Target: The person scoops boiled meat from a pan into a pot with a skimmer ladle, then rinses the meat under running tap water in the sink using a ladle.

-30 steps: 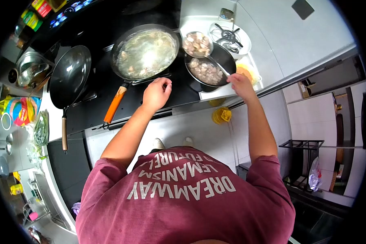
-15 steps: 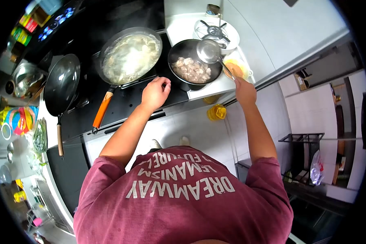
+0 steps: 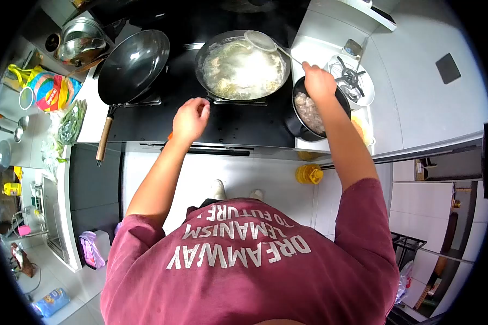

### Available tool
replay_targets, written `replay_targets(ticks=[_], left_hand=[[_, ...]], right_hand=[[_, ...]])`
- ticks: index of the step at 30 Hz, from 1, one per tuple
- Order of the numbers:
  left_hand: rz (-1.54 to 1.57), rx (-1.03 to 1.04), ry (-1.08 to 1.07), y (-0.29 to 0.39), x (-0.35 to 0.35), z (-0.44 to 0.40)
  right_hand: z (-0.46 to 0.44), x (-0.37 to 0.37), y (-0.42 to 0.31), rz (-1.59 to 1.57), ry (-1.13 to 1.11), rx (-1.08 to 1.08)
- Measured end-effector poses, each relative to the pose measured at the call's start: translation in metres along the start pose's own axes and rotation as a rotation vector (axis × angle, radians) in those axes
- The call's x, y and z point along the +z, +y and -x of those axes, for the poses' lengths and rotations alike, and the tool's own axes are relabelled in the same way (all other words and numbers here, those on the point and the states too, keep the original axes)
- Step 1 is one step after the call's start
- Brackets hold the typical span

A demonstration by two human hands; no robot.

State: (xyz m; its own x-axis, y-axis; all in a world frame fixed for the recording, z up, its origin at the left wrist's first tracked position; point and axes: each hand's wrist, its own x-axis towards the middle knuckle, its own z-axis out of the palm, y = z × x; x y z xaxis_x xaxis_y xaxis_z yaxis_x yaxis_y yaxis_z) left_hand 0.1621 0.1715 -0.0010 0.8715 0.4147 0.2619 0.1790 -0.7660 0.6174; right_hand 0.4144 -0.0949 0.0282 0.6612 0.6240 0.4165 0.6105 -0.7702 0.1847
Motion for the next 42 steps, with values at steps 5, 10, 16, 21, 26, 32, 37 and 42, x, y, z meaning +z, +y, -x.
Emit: replay_targets(ticks=[5,10,16,21,26,32,37,42], left_hand=[[0.084,-0.028,0.036,-0.021,-0.011,0.005],[0.110,-0.023,-0.008,-0.018,-0.020,-0.003],[0.128,0.004,-0.010,-0.022,-0.019,-0.013],[0.118,0.005,-0.003,-0.022,-0.026,-0.011],[0.122,0.022,0.017,-0.017,-0.022,-0.011],[0.144,0.048,0.012,-0.005,-0.009,-0.011],[0.169,0.061,-0.022,0.008,0.005,-0.005],[0.219,0.049,-0.088,0.016,0.031,0.000]], right_hand=[[-0.047,0.008,0.008,0.125,-0.314,-0.054],[-0.052,-0.005,0.043,-0.340,-0.732,0.046],[-0.024,0.002,0.003,-0.853,-1.164,0.346],[0.011,0.011,-0.021,-1.092,-1.116,0.480],[0.031,0.005,-0.037,-1.214,-1.004,0.558],[0.054,0.011,-0.052,-1.325,-0.741,0.634],[0.075,0.013,-0.064,-1.326,-0.689,0.731],[0.087,0.015,-0.069,-1.268,-0.642,0.714]])
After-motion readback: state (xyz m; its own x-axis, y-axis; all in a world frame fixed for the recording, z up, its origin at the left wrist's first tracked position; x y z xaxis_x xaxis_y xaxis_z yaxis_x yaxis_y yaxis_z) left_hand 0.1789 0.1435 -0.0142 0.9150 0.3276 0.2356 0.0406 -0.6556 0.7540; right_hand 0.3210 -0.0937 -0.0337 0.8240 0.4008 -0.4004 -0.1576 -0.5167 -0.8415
